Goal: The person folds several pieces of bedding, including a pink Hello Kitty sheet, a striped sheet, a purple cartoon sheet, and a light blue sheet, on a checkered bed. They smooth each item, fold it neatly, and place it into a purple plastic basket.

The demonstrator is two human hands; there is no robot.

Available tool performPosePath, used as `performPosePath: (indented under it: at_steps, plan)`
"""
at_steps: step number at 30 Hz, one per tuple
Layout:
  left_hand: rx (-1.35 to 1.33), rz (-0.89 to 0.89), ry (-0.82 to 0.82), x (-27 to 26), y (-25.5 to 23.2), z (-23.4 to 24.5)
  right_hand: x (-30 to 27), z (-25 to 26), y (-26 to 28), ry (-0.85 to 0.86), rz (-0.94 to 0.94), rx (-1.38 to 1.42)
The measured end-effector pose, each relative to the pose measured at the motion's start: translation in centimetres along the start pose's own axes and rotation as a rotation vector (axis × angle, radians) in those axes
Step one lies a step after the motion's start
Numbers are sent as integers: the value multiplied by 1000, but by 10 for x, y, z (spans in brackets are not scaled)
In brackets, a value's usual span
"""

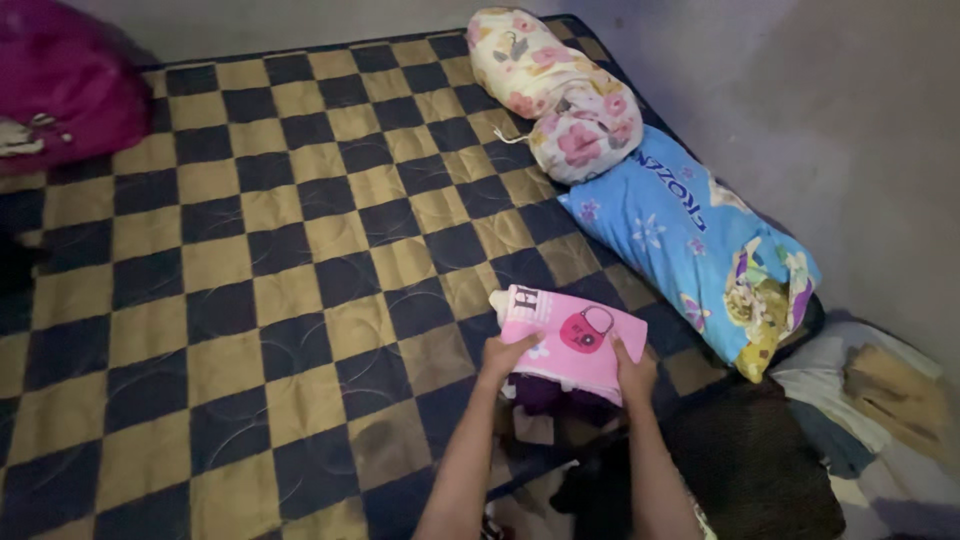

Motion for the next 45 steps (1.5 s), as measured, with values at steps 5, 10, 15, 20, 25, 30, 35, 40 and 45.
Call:
performPosePath:
  at_steps: [5,10,15,20,25,30,35,40,45]
  plan:
    - [-271,-31,27,-29,11,28,-25,-16,10,68,-185,-201]
    - [-344,0,43,-57,16,70,-56,-39,23,149,-245,-2]
    - [-317,-39,-47,-86,27,119,-88,-68,40,274,-270,242]
    - [-78,36,-245,-128,40,181,-123,-101,53,390,-501,159]
    - [-369,22,-229,-165,59,237,-167,-147,67,576,-632,382]
    - [-178,99,-367,-195,88,299,-210,-186,80,807,-705,502]
    - [-332,-7,-370,-226,99,343,-248,-224,89,721,-497,309]
    - [-246,22,-463,-267,73,359,-272,-239,107,687,-282,62]
    - [642,-138,-1113,-303,12,334,-280,-229,140,482,114,-522]
Point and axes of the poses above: each hand's wrist, its own x-axis towards the middle knuckle, its own z-axis out of the back of the hand, y = z × x, the point moved 2 cm from there along x, towards the middle knuckle, and after that the axes turned 4 degrees about x, right-handed, at the moved point
